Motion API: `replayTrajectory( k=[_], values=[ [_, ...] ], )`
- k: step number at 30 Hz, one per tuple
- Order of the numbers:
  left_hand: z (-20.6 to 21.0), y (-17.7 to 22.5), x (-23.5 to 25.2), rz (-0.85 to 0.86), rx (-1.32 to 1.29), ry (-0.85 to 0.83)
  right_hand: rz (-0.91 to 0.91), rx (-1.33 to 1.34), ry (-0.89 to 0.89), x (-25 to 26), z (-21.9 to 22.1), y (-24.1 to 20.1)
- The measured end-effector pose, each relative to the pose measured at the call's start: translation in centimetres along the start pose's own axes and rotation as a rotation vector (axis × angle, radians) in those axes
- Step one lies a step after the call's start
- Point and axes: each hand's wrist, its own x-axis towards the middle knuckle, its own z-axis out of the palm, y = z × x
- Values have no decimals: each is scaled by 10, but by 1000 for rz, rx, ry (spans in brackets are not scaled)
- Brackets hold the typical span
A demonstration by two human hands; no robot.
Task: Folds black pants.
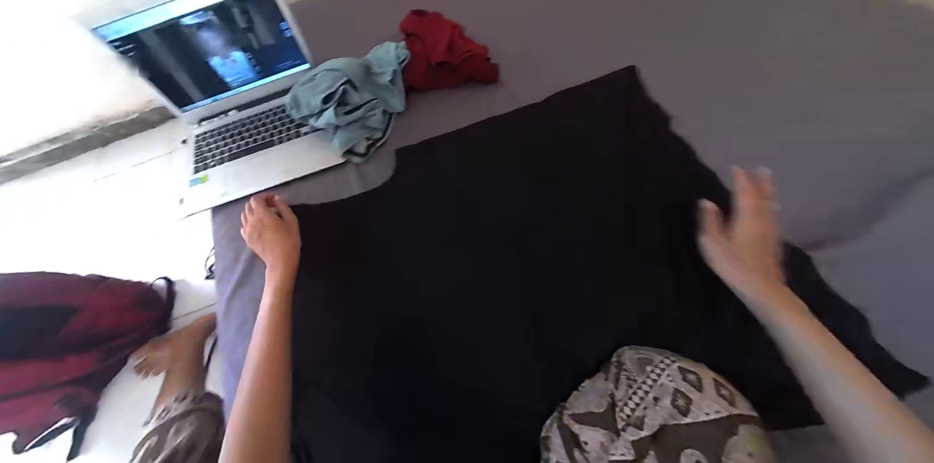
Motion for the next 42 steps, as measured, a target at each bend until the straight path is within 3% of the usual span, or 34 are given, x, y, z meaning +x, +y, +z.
replayTrajectory(
  k=[3,7,9,13,20,26,31,34,37,42],
  values=[
    [-20,-29,-11,-273,-3,-183,164,-59,14,-83,-43,16],
    [-11,-33,-16,-186,-75,-272,384,-118,81,-145,-68,37],
    [-6,-30,-19,-150,-87,-236,455,-104,107,-160,-72,45],
    [-14,-40,-19,-322,-88,-63,436,-141,125,-170,-71,55],
    [-30,-64,-29,-219,-165,-204,454,-216,95,-167,-69,43],
    [-75,-92,-142,-469,-36,-473,457,-185,147,-171,-69,39],
    [-86,-89,-242,-358,-150,-294,530,-187,122,-172,-68,37],
    [-79,-89,-254,-338,-153,-199,560,-234,75,-170,-68,36],
    [-84,-100,-256,-519,-157,-116,585,-254,25,-169,-71,34],
    [-89,-98,-263,-555,-109,-162,608,-215,25,-171,-71,30]
  ],
)
